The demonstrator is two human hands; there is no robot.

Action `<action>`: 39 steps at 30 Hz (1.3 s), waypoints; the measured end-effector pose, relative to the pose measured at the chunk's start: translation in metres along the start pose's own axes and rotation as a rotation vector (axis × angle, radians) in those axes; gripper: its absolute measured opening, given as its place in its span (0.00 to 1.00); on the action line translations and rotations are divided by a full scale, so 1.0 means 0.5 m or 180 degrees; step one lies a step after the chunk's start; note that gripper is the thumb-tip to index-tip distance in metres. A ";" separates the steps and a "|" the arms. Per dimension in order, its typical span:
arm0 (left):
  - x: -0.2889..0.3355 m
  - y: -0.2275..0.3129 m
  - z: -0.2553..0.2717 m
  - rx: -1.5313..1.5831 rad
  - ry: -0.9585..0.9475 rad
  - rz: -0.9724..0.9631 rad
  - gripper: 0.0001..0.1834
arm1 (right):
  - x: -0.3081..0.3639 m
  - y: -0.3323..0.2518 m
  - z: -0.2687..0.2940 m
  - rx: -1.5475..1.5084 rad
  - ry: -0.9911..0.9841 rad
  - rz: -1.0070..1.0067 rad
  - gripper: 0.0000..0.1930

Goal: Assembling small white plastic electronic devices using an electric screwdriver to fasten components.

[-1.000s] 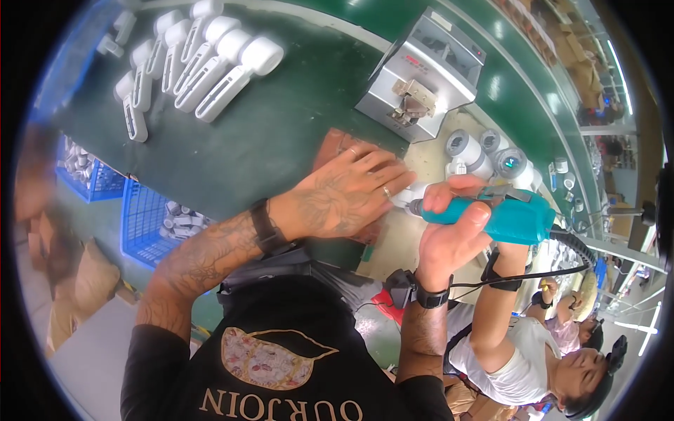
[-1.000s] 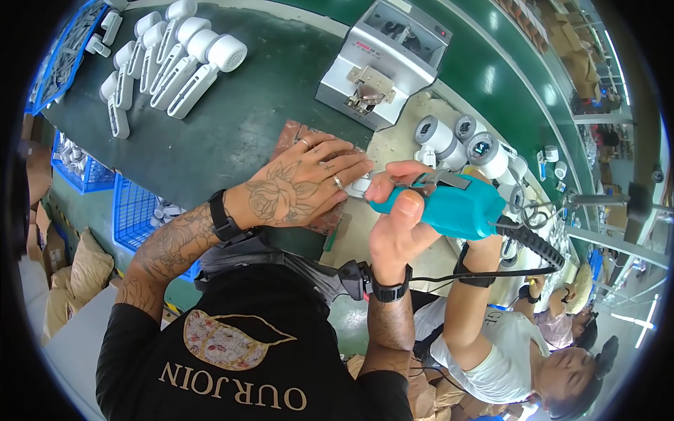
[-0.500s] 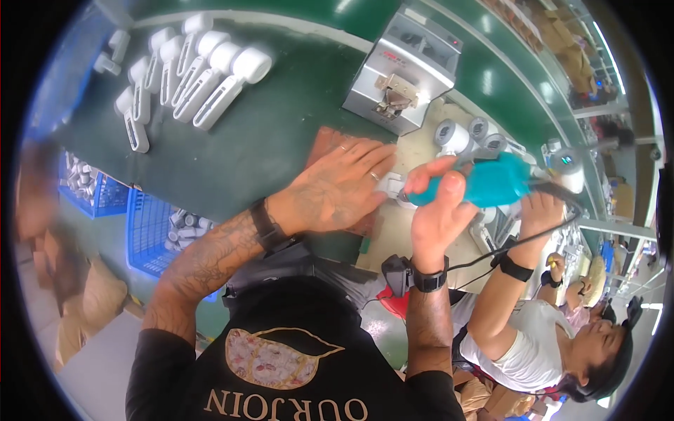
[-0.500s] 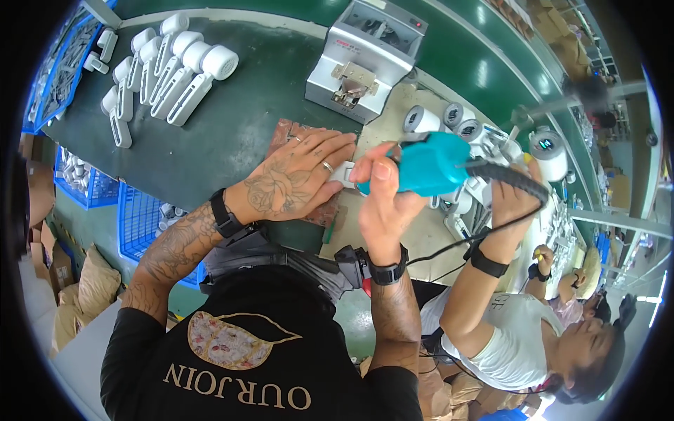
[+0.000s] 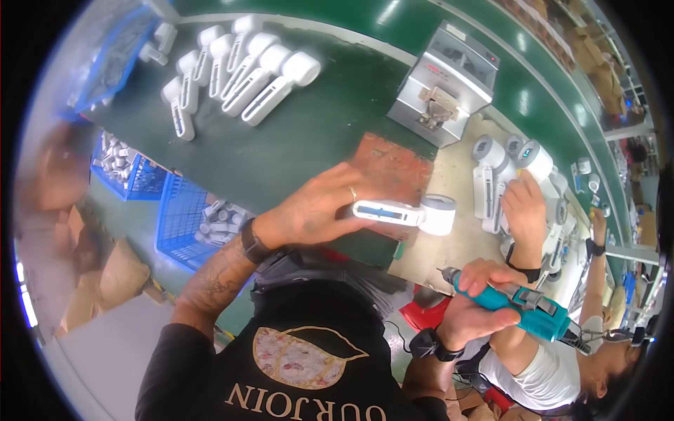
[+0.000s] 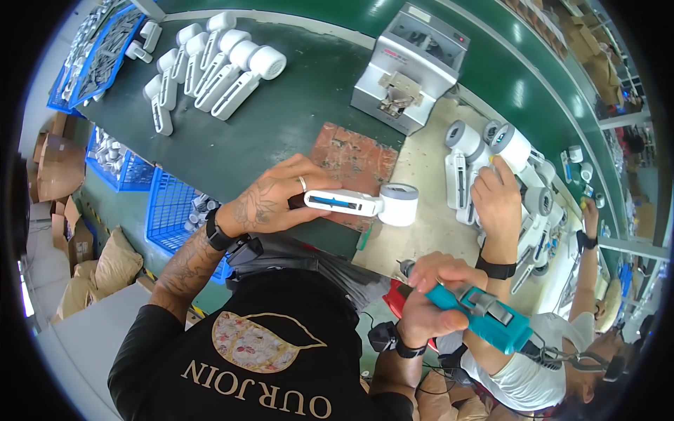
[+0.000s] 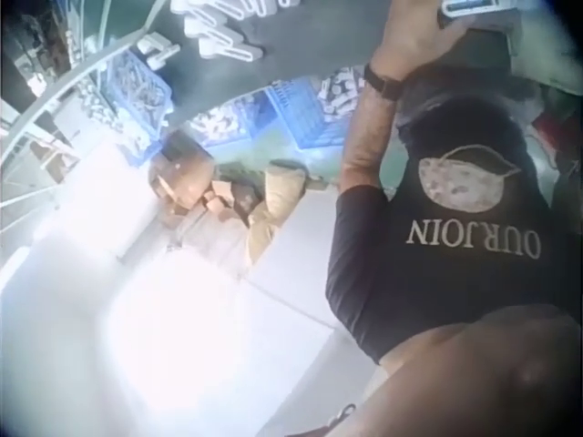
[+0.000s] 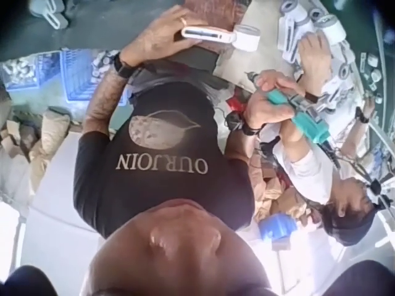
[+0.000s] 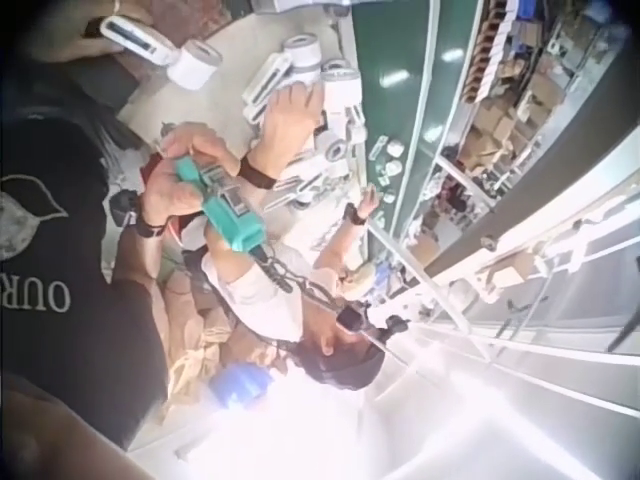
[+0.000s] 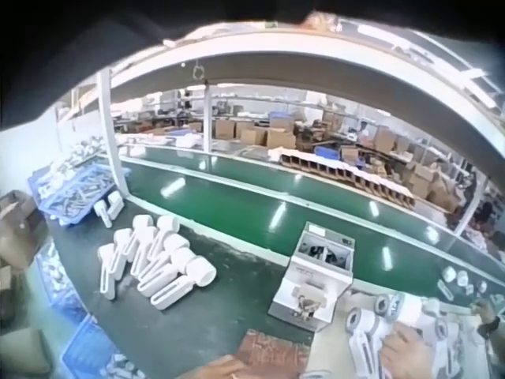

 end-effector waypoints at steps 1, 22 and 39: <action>0.005 -0.001 0.007 0.0115 0.0029 -0.0073 0.19 | 0.002 -0.001 0.000 -0.0046 0.0015 0.0033 0.39; 0.104 -0.123 0.151 -0.0729 0.1625 0.2342 0.21 | 0.008 0.014 -0.015 -0.0028 -0.0270 -0.0059 0.37; -0.136 0.046 0.000 -0.0452 0.1050 0.0098 0.13 | 0.018 -0.028 0.021 0.0070 -0.0168 -0.0418 0.39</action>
Point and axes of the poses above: each hand's wrist, its own x-axis away from the middle knuckle, its own z-axis out of the back of the hand, y = z × x, the point moved 1 cm from there along -x, towards the middle knuckle, and after that the axes turned 4 degrees about -x, right-handed, at the moved point
